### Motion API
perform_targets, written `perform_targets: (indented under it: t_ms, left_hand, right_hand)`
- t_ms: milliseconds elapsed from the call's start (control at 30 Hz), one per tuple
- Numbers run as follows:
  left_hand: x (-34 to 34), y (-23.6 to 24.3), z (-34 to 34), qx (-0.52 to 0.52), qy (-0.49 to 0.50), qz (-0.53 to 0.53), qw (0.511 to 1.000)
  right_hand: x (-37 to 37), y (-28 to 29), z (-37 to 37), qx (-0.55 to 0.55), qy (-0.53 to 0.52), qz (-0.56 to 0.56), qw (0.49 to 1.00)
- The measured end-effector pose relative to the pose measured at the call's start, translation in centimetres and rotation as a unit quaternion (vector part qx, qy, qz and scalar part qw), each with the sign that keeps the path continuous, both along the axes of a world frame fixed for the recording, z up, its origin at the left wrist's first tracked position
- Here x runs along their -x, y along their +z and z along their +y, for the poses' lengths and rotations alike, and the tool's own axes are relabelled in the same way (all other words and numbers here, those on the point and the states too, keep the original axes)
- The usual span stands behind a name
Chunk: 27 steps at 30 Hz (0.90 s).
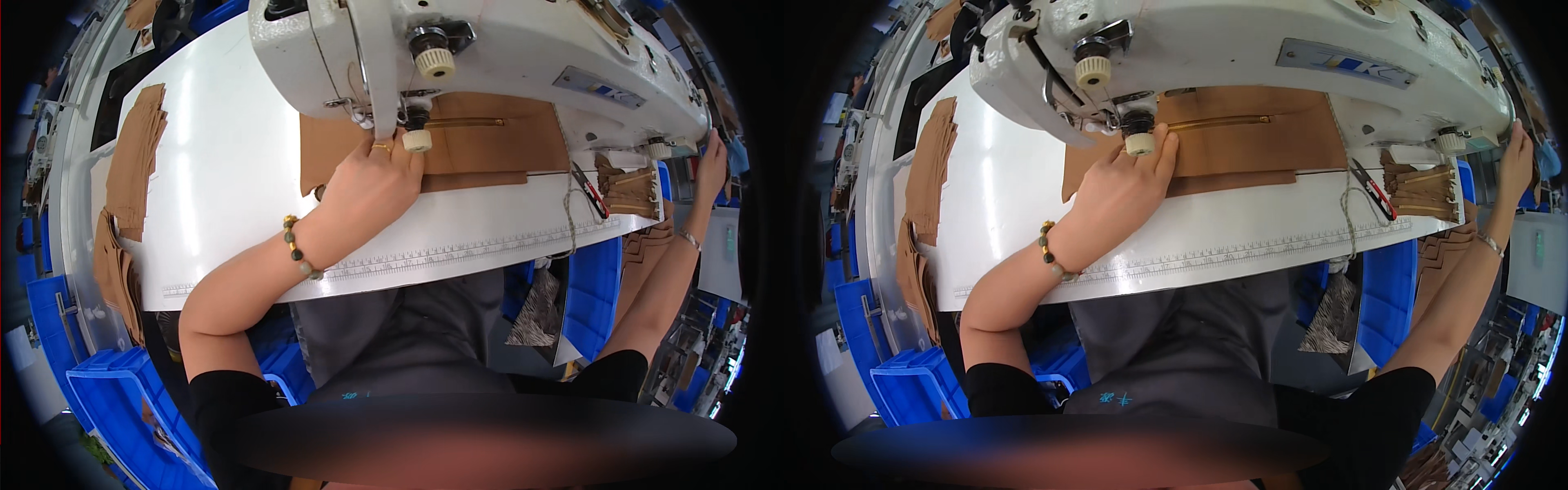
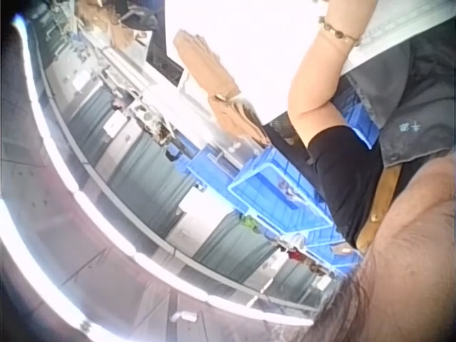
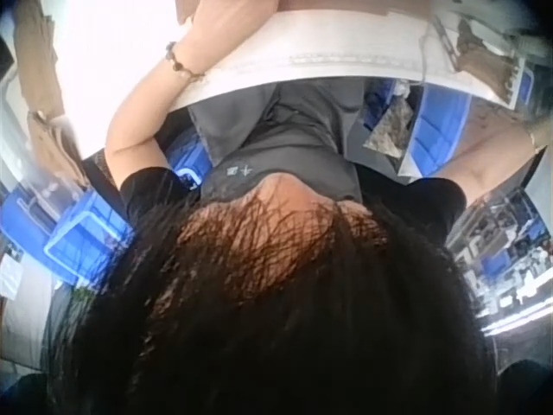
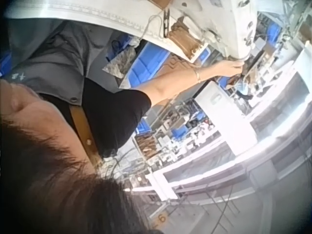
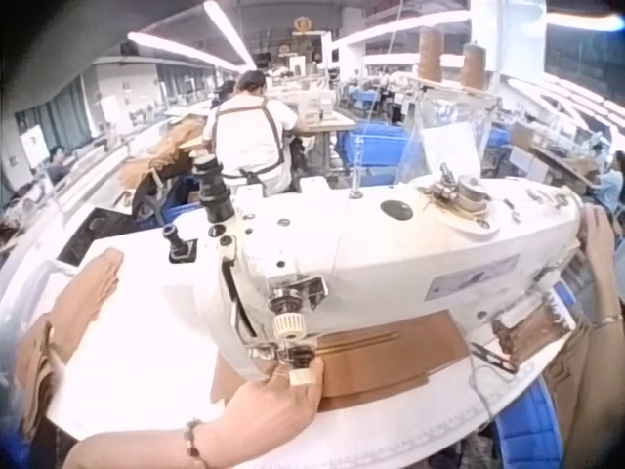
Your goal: Sewing a zipper into a piece of leather for bag production using an industrial sewing machine.
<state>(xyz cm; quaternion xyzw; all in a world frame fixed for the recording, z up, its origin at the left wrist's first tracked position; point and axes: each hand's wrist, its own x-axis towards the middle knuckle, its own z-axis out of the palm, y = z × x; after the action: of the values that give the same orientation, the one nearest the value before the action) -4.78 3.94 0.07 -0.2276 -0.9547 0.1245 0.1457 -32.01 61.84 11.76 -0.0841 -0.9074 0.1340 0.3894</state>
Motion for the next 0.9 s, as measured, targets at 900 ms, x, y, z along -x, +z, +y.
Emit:
perform_targets:
  t_ms: [900]
  left_hand:
    - [-2.9, -1.1, -2.2, -0.122, -0.031, 0.024, 0.992]
  right_hand:
    - [-14.5, -7.5, -28.5, -0.282, 0.398, -0.395, 0.778]
